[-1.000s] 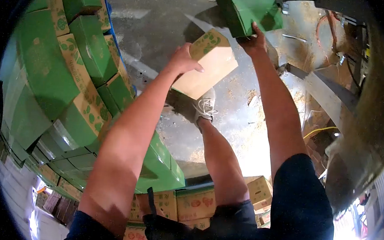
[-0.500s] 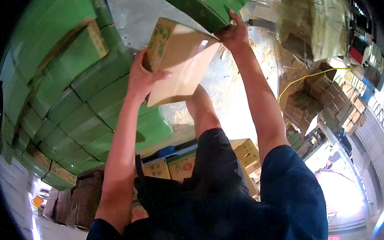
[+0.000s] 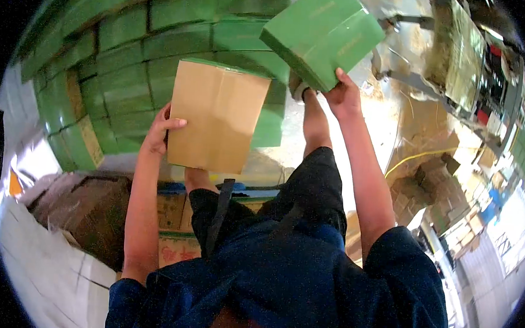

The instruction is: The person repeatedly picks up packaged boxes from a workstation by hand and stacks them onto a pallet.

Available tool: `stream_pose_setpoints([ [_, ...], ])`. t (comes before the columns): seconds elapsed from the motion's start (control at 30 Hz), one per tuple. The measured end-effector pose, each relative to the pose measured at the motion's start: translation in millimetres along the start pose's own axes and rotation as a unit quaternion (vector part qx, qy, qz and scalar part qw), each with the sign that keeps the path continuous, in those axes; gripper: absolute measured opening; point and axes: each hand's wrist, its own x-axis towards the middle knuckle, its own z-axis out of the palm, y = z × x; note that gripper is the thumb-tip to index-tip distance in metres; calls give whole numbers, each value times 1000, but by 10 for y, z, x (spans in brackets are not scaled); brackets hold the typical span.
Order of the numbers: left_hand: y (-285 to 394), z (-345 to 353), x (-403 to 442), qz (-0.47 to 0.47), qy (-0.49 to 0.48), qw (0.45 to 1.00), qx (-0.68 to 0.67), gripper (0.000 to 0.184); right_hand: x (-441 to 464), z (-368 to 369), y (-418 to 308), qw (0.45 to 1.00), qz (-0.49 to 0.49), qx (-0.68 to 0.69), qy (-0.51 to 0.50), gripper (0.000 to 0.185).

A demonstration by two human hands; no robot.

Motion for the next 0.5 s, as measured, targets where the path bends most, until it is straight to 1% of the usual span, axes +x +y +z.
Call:
stream_pose_setpoints([
  [0.07,-122,-408,-305,20,26,999,-11,79,-29,237,337,999,14,-30,5,48],
  [0.1,-171,-597,-414,35,40,998,-12,78,-149,540,488,998,33,-36,30,48],
  [0.13,-223,-781,-517,48,35,998,-20,78,-247,803,618,995,39,-85,21,51],
  [0.17,-308,-960,-647,56,63,996,-28,76,-28,667,840,995,47,-86,-22,46],
  [0.2,-391,-1101,-796,60,91,993,-36,74,-195,975,967,993,42,-111,-7,45],
  [0.23,-430,-1196,-954,67,87,993,-42,74,-155,1064,1098,988,58,-139,-38,43],
  [0.27,-456,-1306,-1112,80,110,989,-51,73,-98,1112,1262,983,66,-156,-64,41],
  [0.3,-478,-1412,-1228,92,137,984,-61,71,-169,1339,1336,978,70,-182,-78,42],
  [0.33,-527,-1547,-1329,98,142,983,-69,71,-271,1568,1423,971,76,-207,-91,42],
  [0.37,-591,-1683,-1429,98,161,979,-74,70,-297,1722,1531,969,80,-214,-98,42],
  [0.4,-621,-1772,-1510,99,181,975,-81,70,-288,1862,1626,959,88,-250,-101,43],
  [0.43,-642,-1856,-1572,106,187,973,-90,70,-268,2003,1703,948,94,-286,-104,44],
  [0.5,-682,-2008,-1690,143,180,966,-121,69,-231,2229,1855,937,100,-312,-123,45],
])
